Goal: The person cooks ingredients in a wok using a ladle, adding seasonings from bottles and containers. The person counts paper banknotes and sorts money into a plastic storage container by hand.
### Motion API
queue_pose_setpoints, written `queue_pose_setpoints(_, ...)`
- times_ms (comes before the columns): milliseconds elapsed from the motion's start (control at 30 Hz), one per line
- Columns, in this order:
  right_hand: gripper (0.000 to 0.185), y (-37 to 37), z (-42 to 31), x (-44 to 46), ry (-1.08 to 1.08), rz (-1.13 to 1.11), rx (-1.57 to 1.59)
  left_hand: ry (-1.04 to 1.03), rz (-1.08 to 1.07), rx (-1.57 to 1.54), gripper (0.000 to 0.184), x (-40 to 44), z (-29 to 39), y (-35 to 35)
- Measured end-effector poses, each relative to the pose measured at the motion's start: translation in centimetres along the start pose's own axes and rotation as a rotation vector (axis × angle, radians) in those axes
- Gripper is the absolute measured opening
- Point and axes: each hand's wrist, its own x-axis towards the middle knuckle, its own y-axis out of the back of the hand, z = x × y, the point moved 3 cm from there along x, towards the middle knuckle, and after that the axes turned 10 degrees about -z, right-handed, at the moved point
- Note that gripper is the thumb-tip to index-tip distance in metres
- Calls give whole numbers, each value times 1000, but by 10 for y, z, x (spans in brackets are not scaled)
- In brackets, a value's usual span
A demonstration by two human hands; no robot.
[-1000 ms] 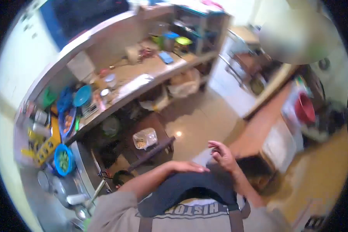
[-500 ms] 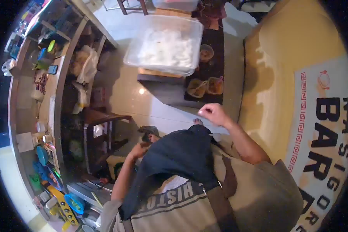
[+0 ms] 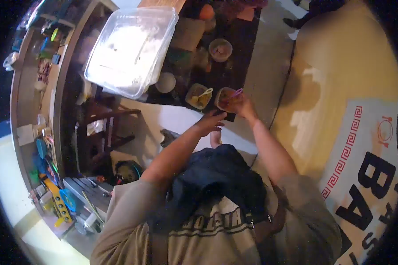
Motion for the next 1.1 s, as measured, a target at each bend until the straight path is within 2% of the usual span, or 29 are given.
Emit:
queue_pose_setpoints(33, 31, 4, -10, -10, 150, -34, 196, -78, 1, -67, 56, -6, -2, -5)
queue_pose_setpoints(67, 31, 7, -12, -16, 156, -56, 194, -162, 3, -135, 64, -13, -4, -9)
queue_pose_setpoints(100, 28, 8, -8, -22, 36, -145, 158, -249, 0, -135, 74, -29, 1, -16)
queue_pose_setpoints(133, 26, 7, -12, -30, -81, -234, 117, -262, 19, -154, 74, -42, -3, -17)
queue_pose_setpoints(167, 26, 3, -21, -40, -69, -265, 107, -388, 30, -98, 74, -56, -3, -18)
queue_pose_setpoints(233, 32, -1, -70, -57, 141, -337, 366, -652, 11, -36, 75, -83, -7, -11)
queue_pose_setpoints(267, 32, -7, -88, -56, 166, -385, 351, -685, 51, -55, 75, -99, -16, -5)
queue_pose_setpoints(333, 26, -20, -131, -54, 337, -332, 201, -765, 201, -88, 77, -149, -27, -2)
queue_pose_setpoints(367, 19, -13, -187, -70, 544, -308, -100, -786, 238, -120, 79, -179, -28, -6)
queue_pose_setpoints(400, 19, -21, -213, -77, 584, -368, -104, -821, 295, -150, 79, -203, -36, -6)
queue_pose_setpoints(467, 18, -52, -260, -98, 903, -593, -224, -976, 368, -214, 80, -250, -62, -5)
queue_pose_setpoints(500, 13, -67, -282, -113, 1102, -616, -278, -1050, 436, -237, 82, -272, -79, -4)
queue_pose_setpoints(667, 8, -144, -365, -222, 1493, -892, -416, -1228, 725, -451, 85, -383, -180, -22)
queue_pose_setpoints(733, 12, -177, -377, -271, 1745, -998, -459, -1388, 858, -462, 85, -424, -222, -37)
queue_pose_setpoints(933, 19, -246, -406, -414, 2069, -1173, -394, -1607, 1194, -484, 80, -513, -339, -94)
queue_pose_setpoints(1100, 17, -301, -409, -498, 2134, -1411, -388, -1692, 1438, -536, 76, -550, -402, -128)
